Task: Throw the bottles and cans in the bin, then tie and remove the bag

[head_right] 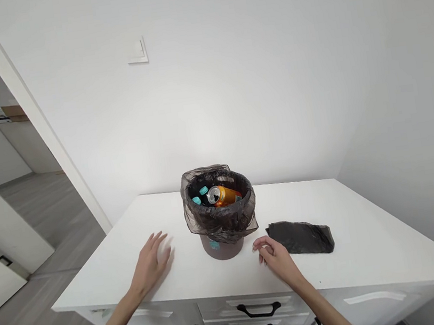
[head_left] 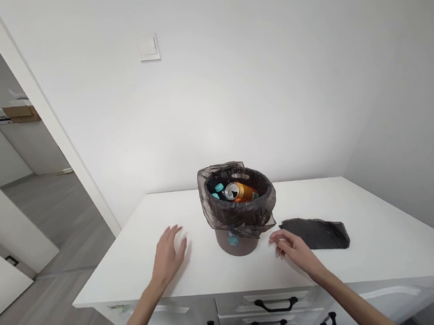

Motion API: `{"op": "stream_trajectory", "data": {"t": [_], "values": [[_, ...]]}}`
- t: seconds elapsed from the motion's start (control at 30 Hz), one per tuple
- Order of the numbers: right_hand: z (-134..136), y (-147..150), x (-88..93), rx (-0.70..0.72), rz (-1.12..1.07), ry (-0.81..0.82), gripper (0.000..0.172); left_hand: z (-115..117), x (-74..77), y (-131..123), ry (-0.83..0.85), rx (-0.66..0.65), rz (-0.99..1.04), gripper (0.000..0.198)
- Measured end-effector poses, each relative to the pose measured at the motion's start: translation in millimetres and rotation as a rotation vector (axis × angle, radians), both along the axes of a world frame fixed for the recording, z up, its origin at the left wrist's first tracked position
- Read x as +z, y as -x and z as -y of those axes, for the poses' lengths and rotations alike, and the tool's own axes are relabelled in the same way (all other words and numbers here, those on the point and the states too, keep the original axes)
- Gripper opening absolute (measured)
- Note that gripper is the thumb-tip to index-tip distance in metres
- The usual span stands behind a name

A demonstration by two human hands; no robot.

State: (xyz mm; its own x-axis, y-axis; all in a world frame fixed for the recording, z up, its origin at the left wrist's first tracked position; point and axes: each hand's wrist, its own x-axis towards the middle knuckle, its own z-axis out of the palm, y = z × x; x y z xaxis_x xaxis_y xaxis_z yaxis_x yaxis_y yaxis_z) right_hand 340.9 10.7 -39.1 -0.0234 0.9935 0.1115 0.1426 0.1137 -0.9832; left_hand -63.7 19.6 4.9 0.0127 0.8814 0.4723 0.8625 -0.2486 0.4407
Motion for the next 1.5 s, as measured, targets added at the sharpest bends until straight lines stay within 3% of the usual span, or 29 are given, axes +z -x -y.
{"op": "stream_trajectory", "data": {"t": [0.2, 0.27, 0.33, 0.47, 0.63, 0.77, 0.93, 1.2, 1.5], "values": [[-19.9, 3.8, 56.8, -0.049, -0.351, 0.177, 0.031, -25.7, 118.6, -52.0, 0.169, -0.097, 0.512, 0.05], [-27.1, 4.1, 74.9, -0.027, -0.488, 0.243, 0.028, -33.1, 146.0, -70.6, 0.229, -0.113, 0.647, 0.05], [-32.3, 2.9, 92.1, 0.011, -0.614, 0.302, 0.025, -39.5, 162.4, -85.1, 0.28, -0.122, 0.745, 0.05], [-35.6, -5.3, 122.6, 0.109, -0.709, 0.342, 0.029, -55.1, 173.0, -99.5, 0.308, -0.111, 0.899, 0.054], [-34.5, -20.8, 153.2, 0.117, -0.596, 0.322, 0.049, -76.1, 180.9, -101.5, 0.412, -0.252, 1.08, 0.04], [-32.2, -29.2, 182.1, 0.128, -0.443, 0.209, 0.045, -79.5, 192.9, -99.8, 0.36, -0.255, 1.114, 0.028], [-23.3, -32.6, 213.6, 0.003, -0.416, 0.059, 0.039, -71.0, 202.4, -97.7, 0.228, -0.24, 1.169, 0.022], [-3.5, -38.7, 219.3, -0.013, -0.486, -0.011, 0.045, -45.0, 210.9, -91.0, 0.022, -0.284, 1.314, 0.023], [13.5, -37.6, 239.7, -0.002, -0.544, -0.064, 0.05, -16.5, 237.4, -79.6, -0.094, -0.354, 1.408, 0.019]]}}
